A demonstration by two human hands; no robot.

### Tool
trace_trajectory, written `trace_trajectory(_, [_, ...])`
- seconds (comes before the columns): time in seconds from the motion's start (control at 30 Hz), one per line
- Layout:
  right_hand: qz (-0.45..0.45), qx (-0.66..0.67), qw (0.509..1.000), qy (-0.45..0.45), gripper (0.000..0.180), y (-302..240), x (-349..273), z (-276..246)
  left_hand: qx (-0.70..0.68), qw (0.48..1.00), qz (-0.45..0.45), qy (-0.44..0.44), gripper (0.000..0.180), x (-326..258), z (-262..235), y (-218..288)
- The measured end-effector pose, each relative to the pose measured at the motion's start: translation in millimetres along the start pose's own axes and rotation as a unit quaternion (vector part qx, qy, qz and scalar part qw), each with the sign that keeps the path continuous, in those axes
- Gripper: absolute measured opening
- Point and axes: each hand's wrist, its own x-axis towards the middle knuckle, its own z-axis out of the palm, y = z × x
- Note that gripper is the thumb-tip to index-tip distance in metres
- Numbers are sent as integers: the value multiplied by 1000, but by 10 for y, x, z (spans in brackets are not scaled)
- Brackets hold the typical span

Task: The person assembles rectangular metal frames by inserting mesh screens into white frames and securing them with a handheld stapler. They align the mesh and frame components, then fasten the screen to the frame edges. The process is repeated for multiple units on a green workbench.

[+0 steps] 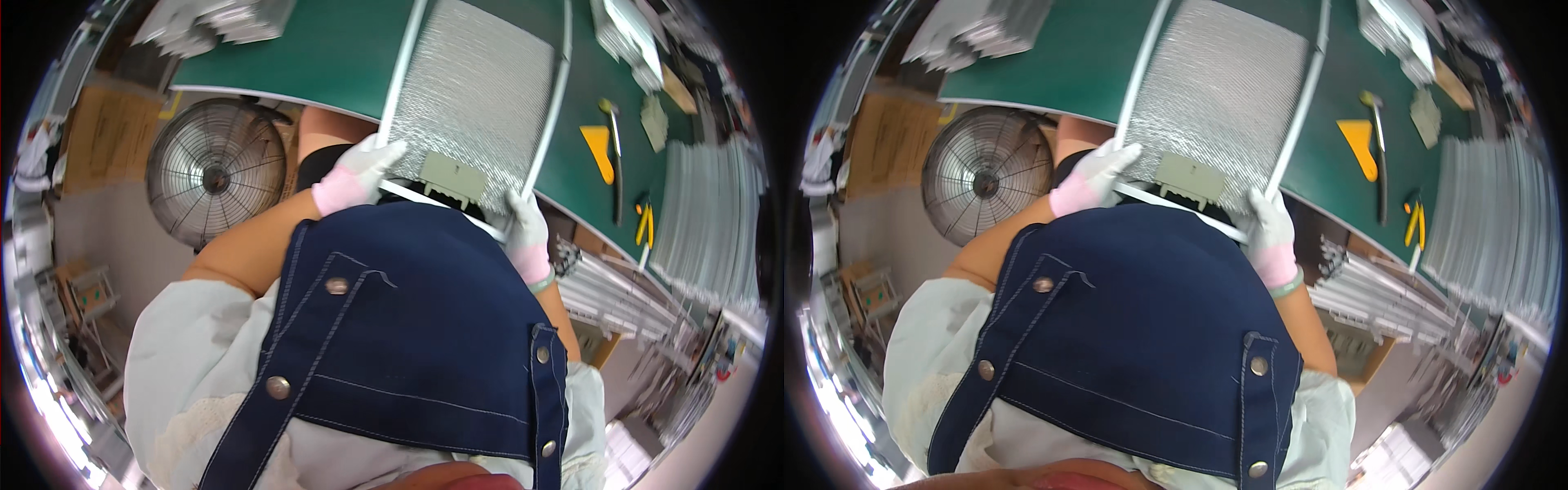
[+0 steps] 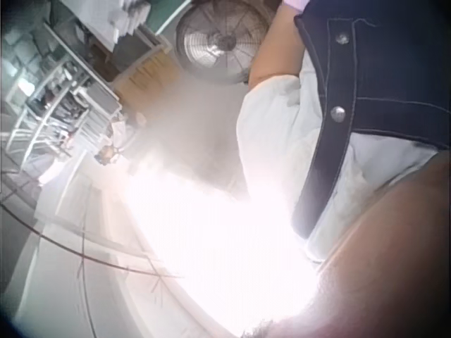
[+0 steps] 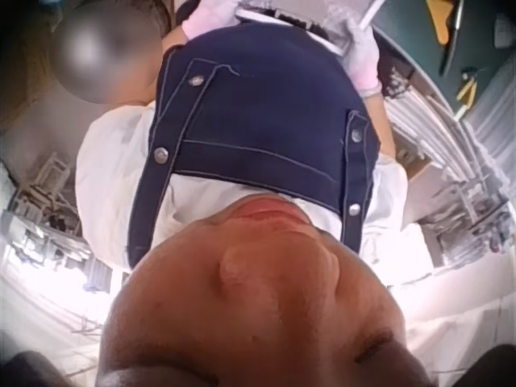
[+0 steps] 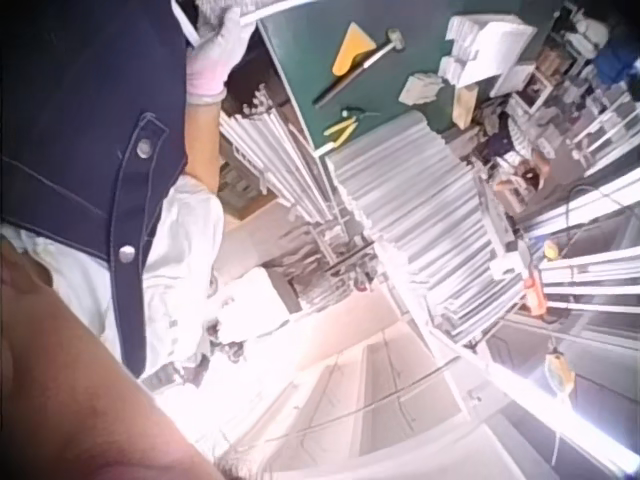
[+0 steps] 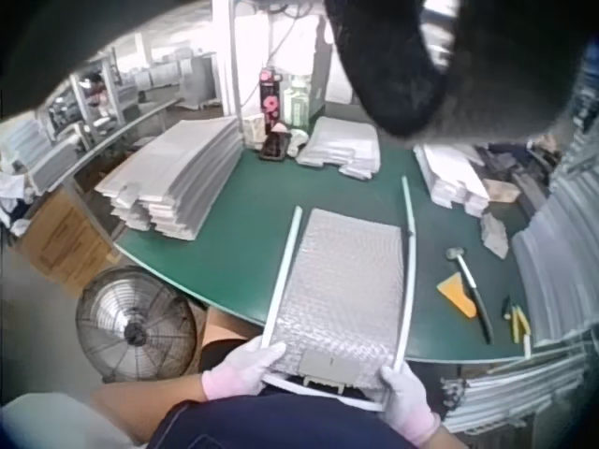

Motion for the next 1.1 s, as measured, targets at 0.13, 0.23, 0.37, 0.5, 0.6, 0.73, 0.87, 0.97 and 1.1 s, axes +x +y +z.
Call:
trace_trajectory(0.13, [-6,23,996,84,36,49,40,-27,-73,993,-26,-92,40,-30,41,152])
trace_trajectory(0.23, [-11,43,994,100,35,4,9,-10,-68,995,-8,-77,36,22,159,199])
trace_trajectory(0.37, [10,83,992,96,32,28,57,-96,-122,992,-9,8,31,129,197,101])
trace_trajectory(0.5, [41,81,986,138,14,105,78,-199,-100,995,-7,25,27,85,163,110])
trace_trajectory(0.6, [35,80,984,157,15,190,117,-249,-128,991,-20,31,28,72,214,147])
trace_trajectory(0.73, [-19,32,982,185,25,137,50,-47,-128,991,-30,5,32,42,151,147])
trace_trajectory(0.87, [-86,3,989,121,27,119,48,-14,-117,992,-42,25,32,-26,202,192])
trace_trajectory(0.97, [-85,17,993,74,26,153,123,-82,-122,992,-36,-6,32,-77,126,251])
trace_trajectory(1.1, [-81,-111,989,46,30,114,44,-1,-137,990,-26,6,31,-157,41,268])
